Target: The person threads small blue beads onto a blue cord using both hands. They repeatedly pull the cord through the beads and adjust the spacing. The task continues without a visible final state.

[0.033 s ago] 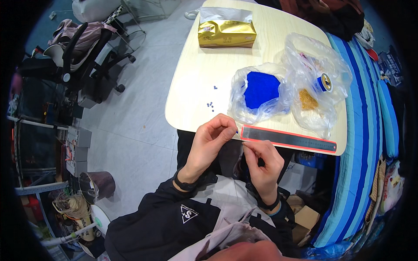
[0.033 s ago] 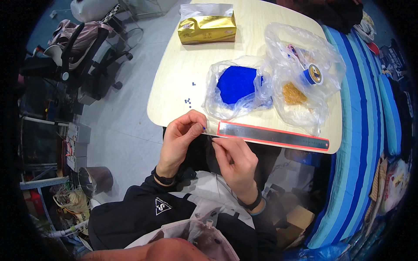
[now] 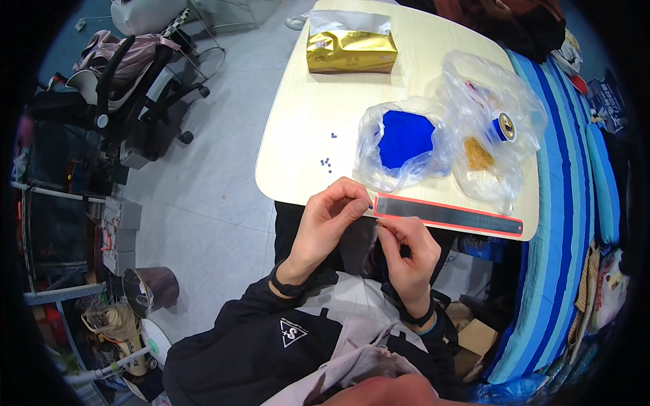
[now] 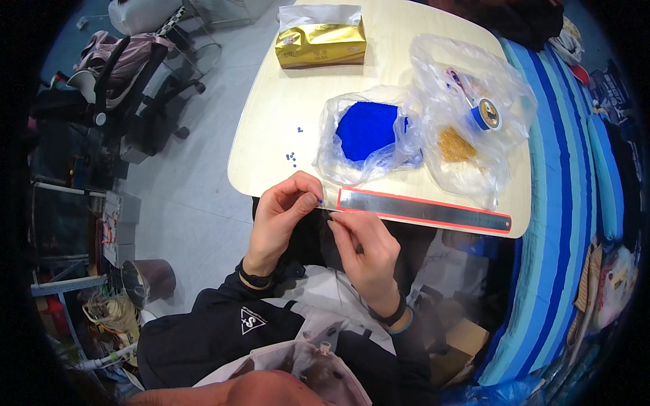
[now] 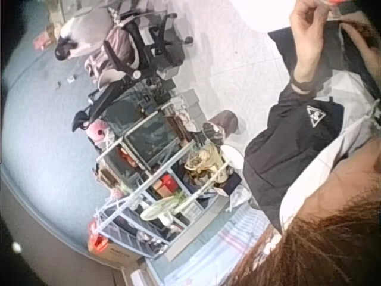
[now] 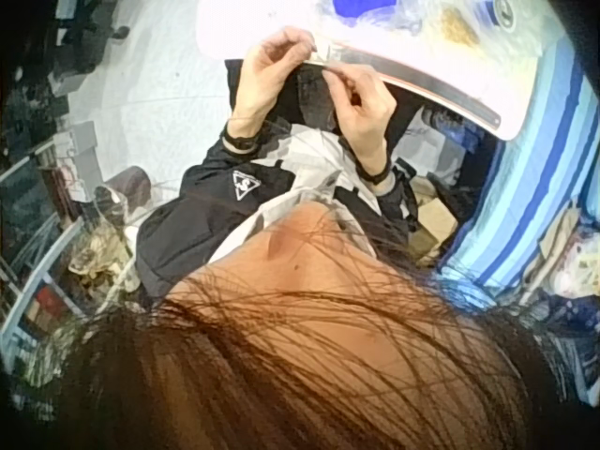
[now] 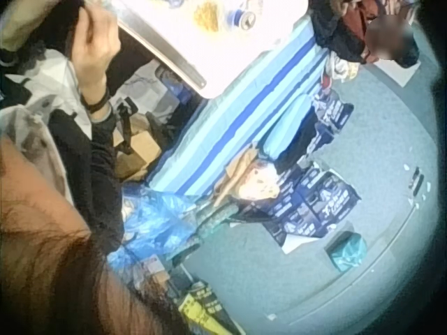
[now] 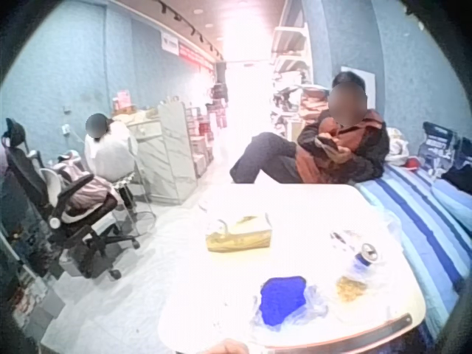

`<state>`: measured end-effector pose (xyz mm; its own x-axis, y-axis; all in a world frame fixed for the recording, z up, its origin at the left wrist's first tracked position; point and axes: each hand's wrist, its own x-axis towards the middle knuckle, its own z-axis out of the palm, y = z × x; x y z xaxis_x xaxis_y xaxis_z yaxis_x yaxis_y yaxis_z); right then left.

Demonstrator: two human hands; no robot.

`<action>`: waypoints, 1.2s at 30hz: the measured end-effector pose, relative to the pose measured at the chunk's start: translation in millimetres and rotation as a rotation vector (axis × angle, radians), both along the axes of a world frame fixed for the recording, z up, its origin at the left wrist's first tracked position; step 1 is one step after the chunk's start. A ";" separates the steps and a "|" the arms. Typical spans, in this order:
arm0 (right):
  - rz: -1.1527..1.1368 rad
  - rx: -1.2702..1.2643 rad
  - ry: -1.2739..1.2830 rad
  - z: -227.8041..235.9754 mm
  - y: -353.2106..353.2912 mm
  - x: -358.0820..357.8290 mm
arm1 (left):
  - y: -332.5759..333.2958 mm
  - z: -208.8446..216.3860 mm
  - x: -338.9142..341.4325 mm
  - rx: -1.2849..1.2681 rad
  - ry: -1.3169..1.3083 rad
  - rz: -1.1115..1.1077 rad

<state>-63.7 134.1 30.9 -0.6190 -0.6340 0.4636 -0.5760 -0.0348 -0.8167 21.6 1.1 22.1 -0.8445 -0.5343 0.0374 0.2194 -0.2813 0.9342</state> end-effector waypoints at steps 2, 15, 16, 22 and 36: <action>0.004 -0.024 -0.114 -2.6 -0.5 1.7 | 1.6 0.2 -0.4 -0.023 -0.021 -0.011; -0.002 -0.176 -0.710 5.1 35.5 -52.4 | 2.7 -25.7 -22.6 -0.187 0.155 0.353; 0.006 -0.208 -0.802 4.9 39.2 -60.2 | 2.8 -27.3 -22.9 -0.213 0.167 0.362; 0.140 -0.421 -1.226 -0.6 46.8 -90.8 | 0.7 -30.1 -22.8 -0.232 0.161 0.344; -0.623 0.506 0.352 4.4 35.4 -121.5 | 0.4 -27.8 -22.0 -0.213 0.114 0.324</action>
<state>-185.1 169.5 35.3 -0.7955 -0.4090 0.4471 -0.5905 0.6889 -0.4204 -0.4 1.5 -5.8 -0.6173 -0.7425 0.2600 0.3706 0.0171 0.9287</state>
